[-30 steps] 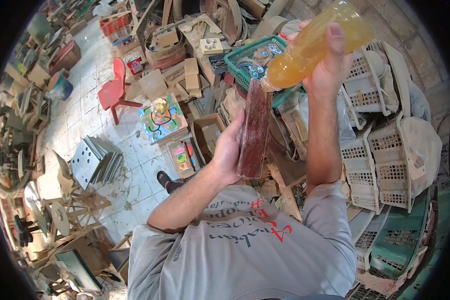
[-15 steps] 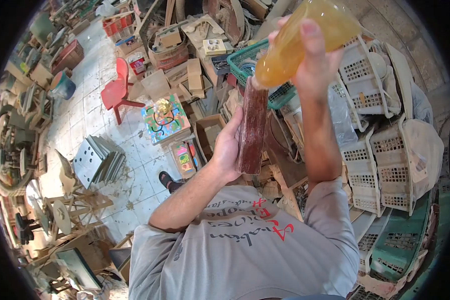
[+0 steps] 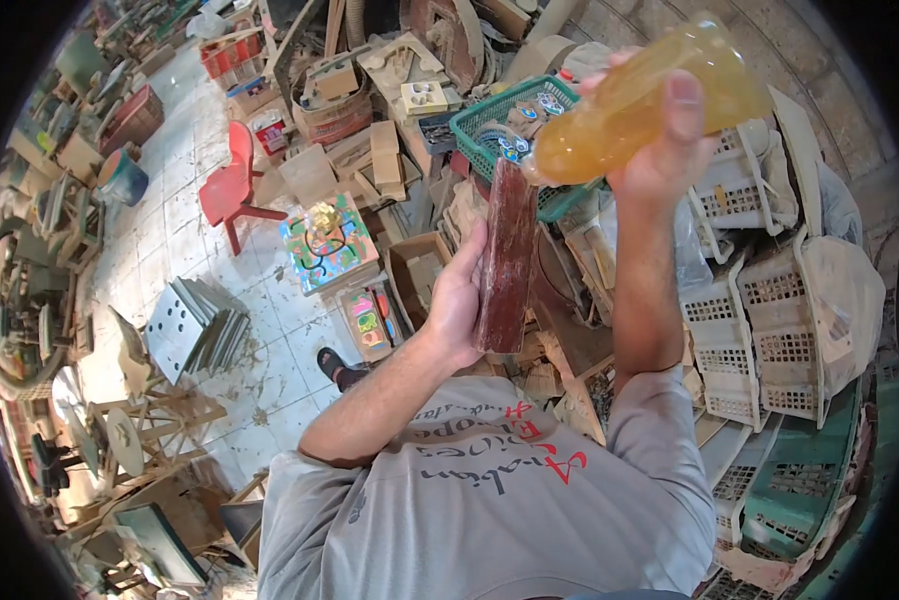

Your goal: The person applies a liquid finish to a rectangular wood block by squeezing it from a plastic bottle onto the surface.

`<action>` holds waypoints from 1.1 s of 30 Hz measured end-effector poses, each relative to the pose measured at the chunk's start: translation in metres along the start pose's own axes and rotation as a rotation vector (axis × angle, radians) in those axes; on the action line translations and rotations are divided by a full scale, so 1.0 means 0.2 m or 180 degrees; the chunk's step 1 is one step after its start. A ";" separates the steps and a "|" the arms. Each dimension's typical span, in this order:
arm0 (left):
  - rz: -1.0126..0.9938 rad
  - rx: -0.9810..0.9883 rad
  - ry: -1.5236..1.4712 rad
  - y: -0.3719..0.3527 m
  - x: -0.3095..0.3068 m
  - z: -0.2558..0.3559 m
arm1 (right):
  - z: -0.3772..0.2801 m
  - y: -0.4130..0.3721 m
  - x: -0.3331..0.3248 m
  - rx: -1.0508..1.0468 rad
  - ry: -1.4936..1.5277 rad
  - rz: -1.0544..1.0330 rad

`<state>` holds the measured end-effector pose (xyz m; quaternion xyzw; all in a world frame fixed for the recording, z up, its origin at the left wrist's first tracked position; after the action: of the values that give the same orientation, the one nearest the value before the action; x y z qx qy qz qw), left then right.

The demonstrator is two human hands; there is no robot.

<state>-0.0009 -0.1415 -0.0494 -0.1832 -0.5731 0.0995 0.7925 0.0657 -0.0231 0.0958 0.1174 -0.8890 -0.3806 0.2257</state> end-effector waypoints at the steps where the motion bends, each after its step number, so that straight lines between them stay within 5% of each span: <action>1: 0.0084 -0.0022 0.0017 -0.01 0.00 0.00 | 0.00 0.01 -0.01 0.0089 0.0132 0.0162; 6: 0.0094 -0.0064 -0.0016 0.00 -0.03 0.00 | -0.01 -0.09 0.06 0.0023 -0.0304 -0.0075; 14: -0.0182 -0.0058 -0.0199 0.00 -0.02 0.04 | -0.20 -0.41 0.09 0.0906 0.0130 -0.0894; 18: -0.0353 -0.0099 -0.0030 0.03 -0.09 0.01 | -0.14 -0.21 0.03 0.0593 0.0017 -0.0185; 21: 0.0089 -0.0048 -0.0026 0.00 -0.03 -0.02 | -0.06 -0.12 0.03 0.0390 -0.0528 -0.0023; 28: -0.0363 0.0127 -0.0324 0.00 -0.02 0.04 | -0.08 -0.40 0.07 0.0967 0.0325 -0.0659; 30: -0.0512 -0.0079 -0.0355 -0.03 -0.01 0.06 | -0.14 -0.50 0.05 0.0502 -0.0586 -0.1221; 33: -0.0362 -0.0040 -0.0439 -0.03 -0.03 0.06 | -0.11 -0.43 0.12 0.0840 -0.0043 -0.0691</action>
<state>-0.0139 -0.1466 -0.0491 -0.1480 -0.6364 0.0632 0.7544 0.0584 -0.1056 0.0546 0.2387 -0.9149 -0.2835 0.1600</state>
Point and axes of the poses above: each hand's wrist, its own y-axis towards the middle knuckle, its own x-axis out of the palm, z = x × y, the point moved 3 cm from there along y, towards the middle knuckle, and after that the axes turned 11 degrees about z, right-handed, at the moved point
